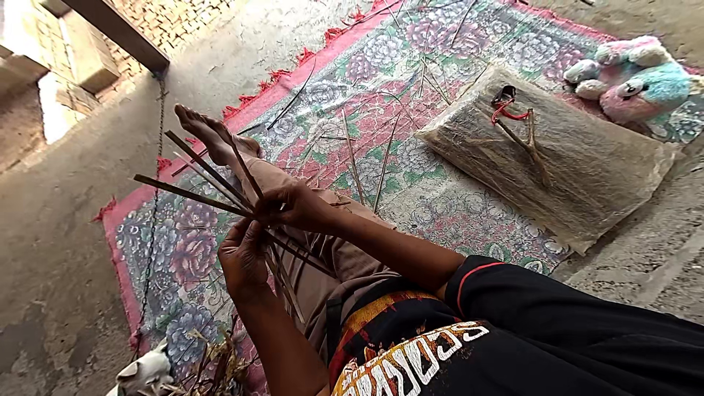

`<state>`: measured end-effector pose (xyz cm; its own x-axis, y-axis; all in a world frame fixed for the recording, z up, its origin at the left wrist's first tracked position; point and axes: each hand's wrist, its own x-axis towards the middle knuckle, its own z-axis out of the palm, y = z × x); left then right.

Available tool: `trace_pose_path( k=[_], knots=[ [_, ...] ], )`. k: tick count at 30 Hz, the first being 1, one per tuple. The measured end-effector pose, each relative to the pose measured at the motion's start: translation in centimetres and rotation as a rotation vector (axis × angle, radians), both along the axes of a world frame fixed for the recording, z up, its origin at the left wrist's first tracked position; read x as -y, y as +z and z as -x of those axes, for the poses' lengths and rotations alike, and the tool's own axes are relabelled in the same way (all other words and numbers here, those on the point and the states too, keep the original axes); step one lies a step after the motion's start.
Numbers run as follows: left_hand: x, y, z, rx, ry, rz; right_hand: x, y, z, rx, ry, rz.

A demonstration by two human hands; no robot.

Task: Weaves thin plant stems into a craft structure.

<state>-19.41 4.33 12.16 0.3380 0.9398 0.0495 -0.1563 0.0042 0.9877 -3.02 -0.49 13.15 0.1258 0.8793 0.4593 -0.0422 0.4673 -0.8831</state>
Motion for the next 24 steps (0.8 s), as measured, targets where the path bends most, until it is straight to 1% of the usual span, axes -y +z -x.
trace_pose_path(
  k=[3,6,8,11,13,15,17,21,24],
  knots=[
    [0.1,-0.1,0.0,-0.004,-0.005,-0.012,-0.5,-0.5,0.1,0.137,-0.016,-0.038],
    [0.1,-0.4,0.4,-0.009,-0.076,-0.062,-0.6,-0.8,0.0,0.312,-0.078,0.011],
    [0.0,-0.4,0.6,-0.003,-0.116,-0.050,-0.6,-0.7,0.1,0.385,-0.112,0.030],
    [0.2,-0.3,0.1,-0.001,-0.061,0.004,-0.3,-0.5,0.2,0.437,-0.130,0.045],
    [0.5,-0.3,-0.6,0.021,0.024,0.022,-0.3,-0.5,0.3,0.384,-0.128,0.066],
    [0.6,-0.4,-1.1,0.072,0.059,0.010,-0.6,-1.1,0.4,0.192,-0.114,0.101],
    [0.8,-0.4,-1.2,0.086,0.054,-0.034,-0.6,-1.2,0.1,0.082,-0.065,0.161],
    [0.7,-0.5,-1.0,0.055,0.048,-0.111,-0.8,-1.1,-0.5,0.108,-0.010,0.147],
    [0.4,-0.7,-0.9,0.060,0.119,-0.107,-0.7,-0.9,-0.4,0.010,0.101,0.186]
  ],
)
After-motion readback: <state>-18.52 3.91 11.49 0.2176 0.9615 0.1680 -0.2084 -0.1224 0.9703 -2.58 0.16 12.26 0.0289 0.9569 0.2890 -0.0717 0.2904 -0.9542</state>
